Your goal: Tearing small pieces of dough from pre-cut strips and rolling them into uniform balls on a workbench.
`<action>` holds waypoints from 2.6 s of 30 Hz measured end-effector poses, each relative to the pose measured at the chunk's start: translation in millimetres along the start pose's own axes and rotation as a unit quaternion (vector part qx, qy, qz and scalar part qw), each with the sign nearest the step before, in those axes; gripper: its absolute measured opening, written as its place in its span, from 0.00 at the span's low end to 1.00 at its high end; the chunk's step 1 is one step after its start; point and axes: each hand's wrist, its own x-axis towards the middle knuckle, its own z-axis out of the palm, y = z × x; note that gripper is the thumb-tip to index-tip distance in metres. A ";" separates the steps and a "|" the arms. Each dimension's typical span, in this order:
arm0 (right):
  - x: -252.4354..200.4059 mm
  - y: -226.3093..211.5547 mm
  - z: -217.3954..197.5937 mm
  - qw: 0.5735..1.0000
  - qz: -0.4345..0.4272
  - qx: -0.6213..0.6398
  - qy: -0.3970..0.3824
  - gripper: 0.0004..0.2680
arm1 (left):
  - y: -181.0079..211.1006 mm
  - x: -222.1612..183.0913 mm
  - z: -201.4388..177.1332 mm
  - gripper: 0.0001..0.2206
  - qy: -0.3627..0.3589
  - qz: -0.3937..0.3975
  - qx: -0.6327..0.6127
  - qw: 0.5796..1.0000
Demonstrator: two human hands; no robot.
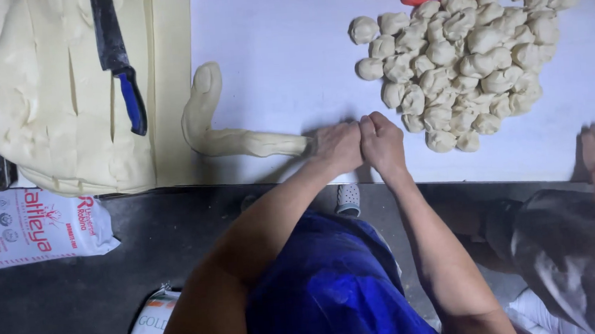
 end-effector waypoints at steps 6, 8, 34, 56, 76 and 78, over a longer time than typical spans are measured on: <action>-44.1 -43.4 -46.3 0.985 -0.056 0.076 -0.147 0.13 | 3.4 49.4 -31.4 0.09 -0.120 -0.044 0.181 0.975; -146.0 -133.6 -97.2 0.889 -0.312 0.144 -0.304 0.03 | -13.6 62.5 -35.4 0.13 -0.076 -0.125 0.085 0.986; 14.4 -21.5 14.0 0.992 -0.005 0.029 -0.120 0.11 | -34.1 10.9 -33.3 0.08 -0.010 -0.018 0.078 0.997; 19.2 -26.1 102.7 0.994 -0.096 0.030 -0.037 0.12 | -43.6 -51.7 -61.9 0.08 0.081 -0.118 0.011 0.990; 61.9 11.2 44.1 0.976 -0.213 0.013 0.044 0.15 | -82.6 -61.5 -90.8 0.30 0.002 -0.139 0.099 0.985; 44.3 -16.3 99.2 0.963 -0.265 -0.036 0.020 0.17 | -78.3 -78.6 -110.1 0.28 -0.014 -0.129 0.057 0.990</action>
